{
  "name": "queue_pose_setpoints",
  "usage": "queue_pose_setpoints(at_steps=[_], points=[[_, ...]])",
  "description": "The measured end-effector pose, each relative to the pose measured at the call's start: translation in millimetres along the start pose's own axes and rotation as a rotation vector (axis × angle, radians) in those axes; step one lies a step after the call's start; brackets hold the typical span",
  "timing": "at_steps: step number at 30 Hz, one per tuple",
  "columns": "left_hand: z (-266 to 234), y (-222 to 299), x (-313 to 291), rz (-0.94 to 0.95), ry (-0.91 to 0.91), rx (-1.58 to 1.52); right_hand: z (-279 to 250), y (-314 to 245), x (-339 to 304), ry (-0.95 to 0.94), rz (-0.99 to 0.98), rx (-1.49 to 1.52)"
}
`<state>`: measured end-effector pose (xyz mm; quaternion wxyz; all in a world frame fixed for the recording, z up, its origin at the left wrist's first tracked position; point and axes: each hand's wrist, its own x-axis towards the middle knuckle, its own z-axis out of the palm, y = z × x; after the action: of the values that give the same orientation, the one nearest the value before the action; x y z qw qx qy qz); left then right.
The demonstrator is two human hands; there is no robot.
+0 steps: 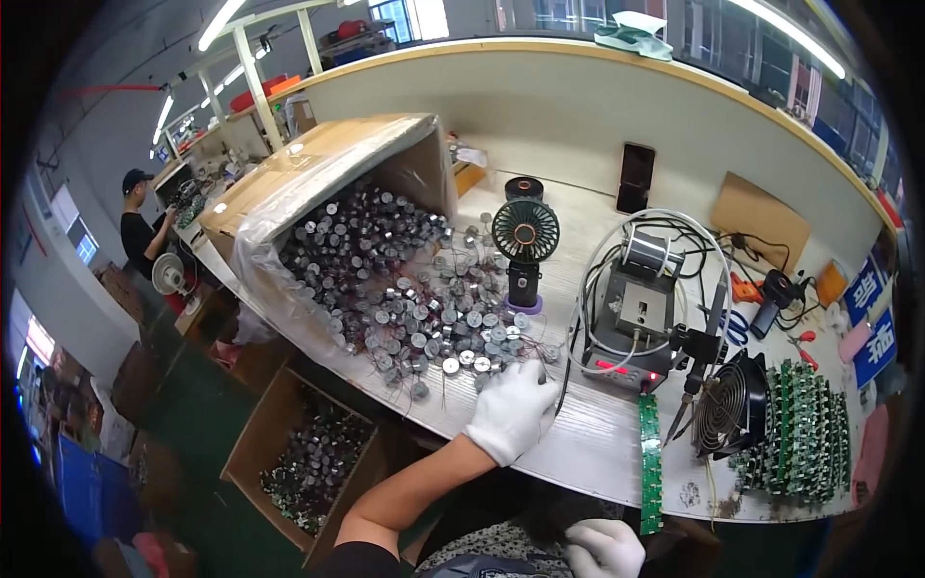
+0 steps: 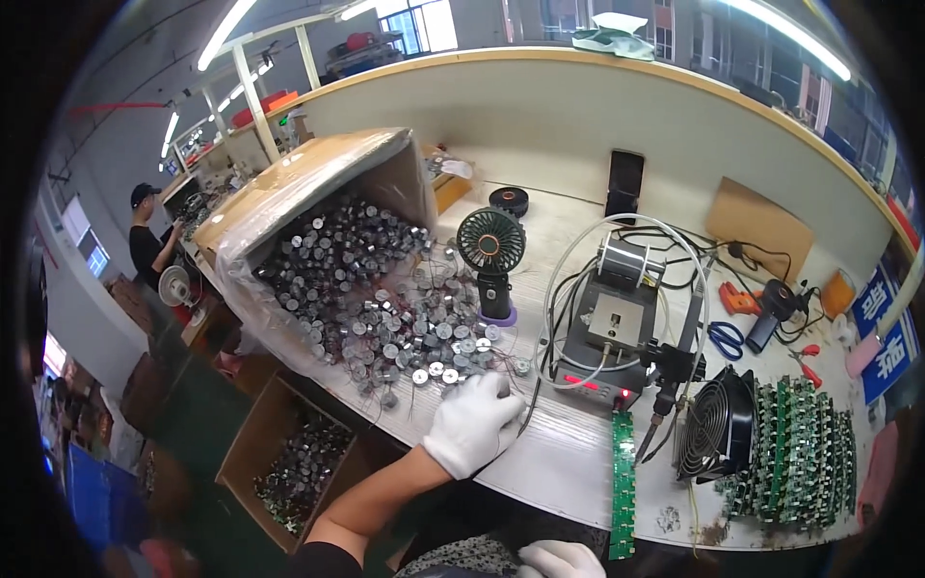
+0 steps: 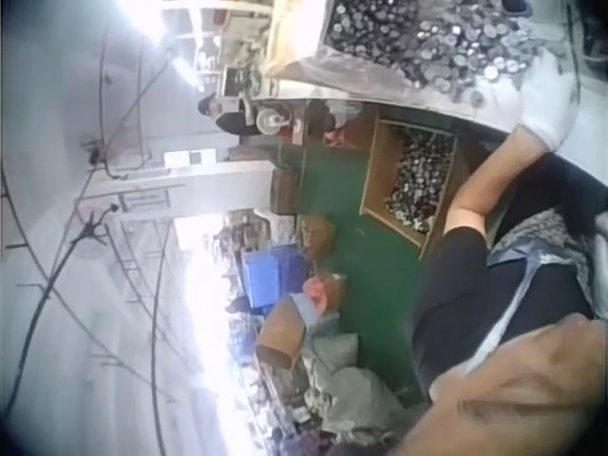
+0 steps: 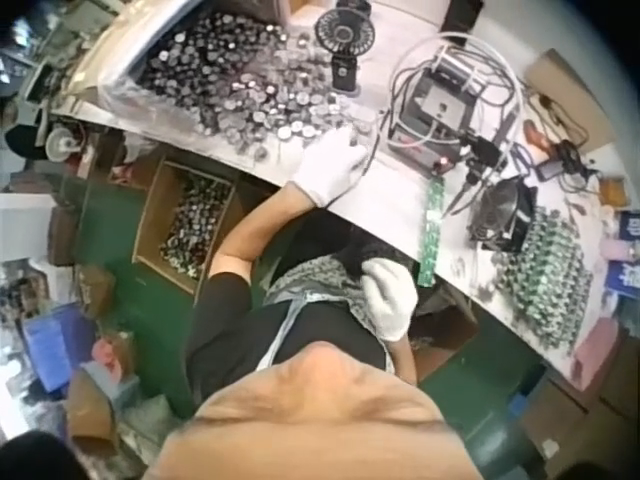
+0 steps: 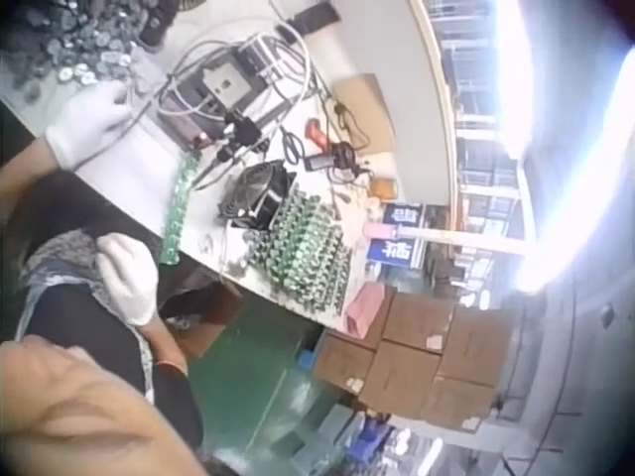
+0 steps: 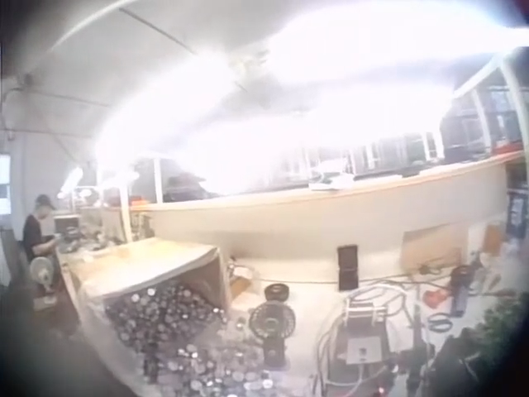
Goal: The person assembles small vibrating motors onto a printed circuit board by hand at a manual workstation.
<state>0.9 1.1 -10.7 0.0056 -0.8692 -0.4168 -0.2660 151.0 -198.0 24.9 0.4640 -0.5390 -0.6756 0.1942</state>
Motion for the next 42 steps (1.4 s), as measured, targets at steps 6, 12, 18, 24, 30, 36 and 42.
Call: queue_pose_setpoints(at_steps=[6,12,18,24,30,36,42], points=[[-23.9,-7.5,-25.5,-0.061,-0.027,-0.209,19.9,16.0,3.8,-0.156,0.166,0.149],[-34.9,13.2,-48.9,-0.006,0.100,-0.550,36.5,30.6,7.2,-0.222,0.313,0.314],[-35.8,29.8,-68.3,0.115,0.179,-0.573,50.7,42.6,16.0,-0.141,0.526,0.646],[-32.6,29.9,-69.0,0.183,0.233,-0.498,51.0,44.4,23.6,-0.196,0.725,1.015],[-31.0,28.4,-70.5,0.243,0.218,-0.574,50.4,46.8,23.9,0.029,0.944,1.368],[-32.7,21.8,-70.6,0.257,0.283,-0.541,48.4,33.7,34.0,-0.051,0.959,1.184],[-39.5,13.6,-61.0,0.425,0.182,-0.554,39.5,41.3,30.5,-0.312,0.980,1.272]])
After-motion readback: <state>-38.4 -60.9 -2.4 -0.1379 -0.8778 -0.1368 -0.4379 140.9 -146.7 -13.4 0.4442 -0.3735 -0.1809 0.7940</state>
